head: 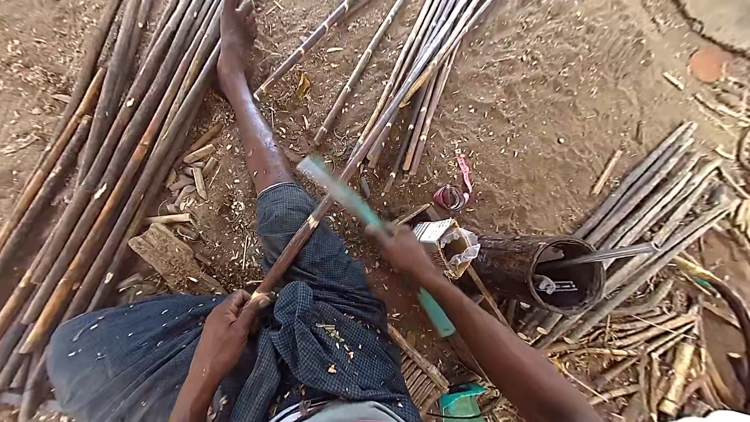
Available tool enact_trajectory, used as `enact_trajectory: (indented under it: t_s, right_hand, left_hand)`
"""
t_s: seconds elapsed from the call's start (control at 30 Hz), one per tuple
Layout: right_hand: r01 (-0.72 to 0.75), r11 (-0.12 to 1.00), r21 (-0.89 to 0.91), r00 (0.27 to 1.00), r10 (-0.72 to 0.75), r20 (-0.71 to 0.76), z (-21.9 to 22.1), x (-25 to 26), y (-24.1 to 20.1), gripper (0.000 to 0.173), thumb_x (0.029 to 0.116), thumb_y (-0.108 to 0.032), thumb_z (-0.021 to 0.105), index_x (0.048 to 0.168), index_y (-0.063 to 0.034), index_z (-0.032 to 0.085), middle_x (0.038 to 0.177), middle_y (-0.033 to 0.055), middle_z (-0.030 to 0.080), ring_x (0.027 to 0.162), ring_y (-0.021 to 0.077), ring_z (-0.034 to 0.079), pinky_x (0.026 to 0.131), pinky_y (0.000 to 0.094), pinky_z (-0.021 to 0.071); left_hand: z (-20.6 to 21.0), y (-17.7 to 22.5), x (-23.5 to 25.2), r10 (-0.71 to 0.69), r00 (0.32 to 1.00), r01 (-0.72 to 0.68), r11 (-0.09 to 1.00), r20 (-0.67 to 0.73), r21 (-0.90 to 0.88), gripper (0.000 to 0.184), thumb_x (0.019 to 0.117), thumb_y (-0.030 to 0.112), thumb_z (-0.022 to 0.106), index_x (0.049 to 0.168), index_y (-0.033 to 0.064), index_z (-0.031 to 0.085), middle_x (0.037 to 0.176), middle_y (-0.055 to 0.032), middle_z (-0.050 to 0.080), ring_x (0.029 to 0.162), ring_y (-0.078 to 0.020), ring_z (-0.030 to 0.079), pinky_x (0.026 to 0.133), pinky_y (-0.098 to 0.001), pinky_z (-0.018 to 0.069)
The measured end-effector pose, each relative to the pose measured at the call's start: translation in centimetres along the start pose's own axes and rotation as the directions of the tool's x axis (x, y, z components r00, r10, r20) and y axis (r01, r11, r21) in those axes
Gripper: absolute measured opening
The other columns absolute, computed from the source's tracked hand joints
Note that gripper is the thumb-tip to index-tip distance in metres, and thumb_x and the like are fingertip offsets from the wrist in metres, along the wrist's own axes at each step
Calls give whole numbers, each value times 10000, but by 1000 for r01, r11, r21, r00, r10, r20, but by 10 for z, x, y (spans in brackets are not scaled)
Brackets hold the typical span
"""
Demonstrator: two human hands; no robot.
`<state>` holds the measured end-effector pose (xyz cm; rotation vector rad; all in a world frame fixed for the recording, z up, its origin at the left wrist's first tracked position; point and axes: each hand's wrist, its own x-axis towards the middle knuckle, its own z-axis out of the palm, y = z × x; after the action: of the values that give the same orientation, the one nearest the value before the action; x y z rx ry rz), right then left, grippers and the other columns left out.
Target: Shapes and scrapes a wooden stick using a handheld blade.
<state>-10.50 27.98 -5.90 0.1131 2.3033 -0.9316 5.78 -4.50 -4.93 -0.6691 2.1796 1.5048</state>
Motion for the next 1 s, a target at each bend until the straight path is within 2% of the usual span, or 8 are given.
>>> enact_trajectory:
  t_s: [0.07, 0.17, 0.33, 0.47, 0.63, 0.77, 0.9, 1.0]
  right_hand:
    - [-7, 1000, 30, 999, 8, -35, 2, 5, 4, 544, 1019, -588, 528, 979, -58, 642, 670, 96, 563, 531, 245, 560, 506, 465, 511]
    - [249, 924, -290, 942, -162, 294, 21, -38, -25, 471, 1018, -567, 536, 957, -125, 686, 744, 94, 641, 713, 291, 669, 639, 555, 549]
    - [-5, 983, 183, 984, 37, -174, 5, 15, 20, 543, 1036, -572, 493, 1011, -50, 644, 669, 79, 544, 530, 228, 540, 510, 459, 504]
    - [247, 961, -122, 968, -238, 85, 33, -22, 15, 431, 1036, -490, 541, 929, -99, 687, 690, 74, 623, 640, 246, 643, 606, 510, 534]
    - [38, 995, 96, 994, -27, -109, 14, 4, 20, 534, 1031, -571, 515, 934, -59, 633, 630, 77, 544, 500, 226, 544, 473, 447, 498]
    - [300, 935, -191, 945, -264, 190, 27, -24, 4, 454, 1031, -512, 538, 912, -95, 674, 692, 85, 610, 653, 268, 641, 597, 525, 524]
    - [29, 985, 172, 991, -6, -132, 11, 9, 18, 489, 1051, -522, 511, 937, -56, 604, 605, 56, 507, 469, 193, 512, 445, 406, 485]
    - [288, 939, -188, 956, -272, 110, 30, -21, 9, 428, 1044, -492, 531, 951, -103, 684, 685, 77, 624, 629, 255, 650, 587, 509, 542]
  left_hand:
    - [-1, 0, -4, -4, 999, 8, 995, -42, 100, 364, 1004, 505, 566, 921, 164, 663, 610, 3, 582, 504, -161, 546, 495, -374, 478]
    - [-5, 1, -8, -8, 996, 24, 981, -87, 192, 371, 1018, 513, 545, 923, 191, 704, 685, 16, 630, 573, -159, 593, 552, -412, 508]
    - [-6, 8, -5, -119, 993, 117, 990, -18, -73, 492, 1099, 431, 389, 982, 100, 733, 617, -18, 546, 452, -130, 432, 441, -302, 386]
    - [-4, 4, -3, -118, 990, 104, 978, -71, -179, 388, 1058, 383, 535, 833, 89, 650, 613, -33, 525, 460, -131, 419, 441, -290, 359]
    - [2, 6, -1, -95, 982, 90, 995, -164, -40, 268, 962, 362, 707, 854, 117, 689, 636, -31, 581, 504, -163, 492, 490, -349, 412]
    - [1, 8, -1, -112, 984, 105, 993, -140, -59, 294, 993, 363, 664, 856, 102, 686, 623, -36, 568, 484, -155, 465, 470, -326, 386]
    - [-1, 13, 1, -145, 984, 138, 988, -104, -72, 319, 1024, 347, 613, 853, 93, 701, 626, -47, 605, 458, -153, 473, 446, -310, 391]
    - [-5, 14, -1, -188, 979, 177, 976, -84, -124, 323, 1045, 310, 581, 878, 66, 711, 625, -51, 606, 435, -132, 443, 426, -280, 371]
